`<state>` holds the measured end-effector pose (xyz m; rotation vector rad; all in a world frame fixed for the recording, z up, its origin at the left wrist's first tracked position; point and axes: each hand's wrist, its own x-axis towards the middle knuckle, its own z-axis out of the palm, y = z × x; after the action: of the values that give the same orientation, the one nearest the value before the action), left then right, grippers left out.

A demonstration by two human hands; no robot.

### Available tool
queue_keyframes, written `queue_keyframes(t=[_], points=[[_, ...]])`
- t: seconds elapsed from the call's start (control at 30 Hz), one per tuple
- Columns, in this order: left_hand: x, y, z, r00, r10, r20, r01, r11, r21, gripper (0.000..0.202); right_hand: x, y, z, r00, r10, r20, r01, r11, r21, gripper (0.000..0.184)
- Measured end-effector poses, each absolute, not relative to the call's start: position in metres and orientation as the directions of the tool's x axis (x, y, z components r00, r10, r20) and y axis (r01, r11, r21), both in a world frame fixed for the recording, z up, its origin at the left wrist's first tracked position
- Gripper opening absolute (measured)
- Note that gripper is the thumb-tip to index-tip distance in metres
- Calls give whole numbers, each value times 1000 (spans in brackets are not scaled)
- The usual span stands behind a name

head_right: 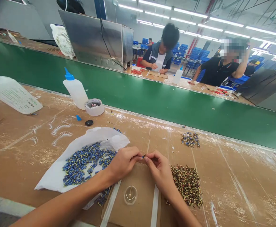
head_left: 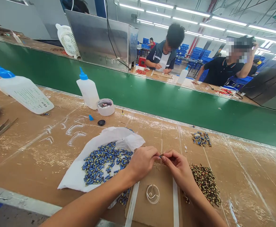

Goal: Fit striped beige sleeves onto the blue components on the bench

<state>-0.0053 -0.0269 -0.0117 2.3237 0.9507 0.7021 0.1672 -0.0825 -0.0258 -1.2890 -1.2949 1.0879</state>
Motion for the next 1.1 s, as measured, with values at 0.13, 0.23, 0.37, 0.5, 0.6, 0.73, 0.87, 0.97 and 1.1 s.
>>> queue_keyframes(t=[0.13,0.23,0.37,0.5,0.6,0.73,0.87,0.97,1.1], points=[[-5,-30,-13,664,710,235,560,-680,474,11,168,-83,-29,3,999,35,145,34,-989,25],[-4,-33,-14,691,701,177,612,-697,373,11,168,-83,-32,-25,999,27,163,31,-986,26],[-3,-36,-13,707,698,112,637,-697,329,10,167,-84,-36,-54,998,8,176,18,-984,26],[-1,-38,-14,700,709,81,651,-681,335,11,164,-86,-42,-42,999,14,176,21,-984,26],[0,-39,-18,688,717,112,633,-668,391,11,163,-86,-44,-21,999,28,193,31,-981,27],[0,-40,-20,668,721,184,597,-666,447,12,166,-83,-42,-23,1000,-2,134,1,-991,30],[0,-38,-15,671,713,201,564,-667,487,14,171,-80,-40,-42,998,-39,46,-37,-998,29],[-1,-34,-13,658,731,182,544,-628,557,11,172,-79,-39,-20,999,-44,14,-44,-999,30],[-1,-31,-12,627,763,158,550,-577,604,20,169,-79,-38,71,995,-63,-8,-63,-998,34]])
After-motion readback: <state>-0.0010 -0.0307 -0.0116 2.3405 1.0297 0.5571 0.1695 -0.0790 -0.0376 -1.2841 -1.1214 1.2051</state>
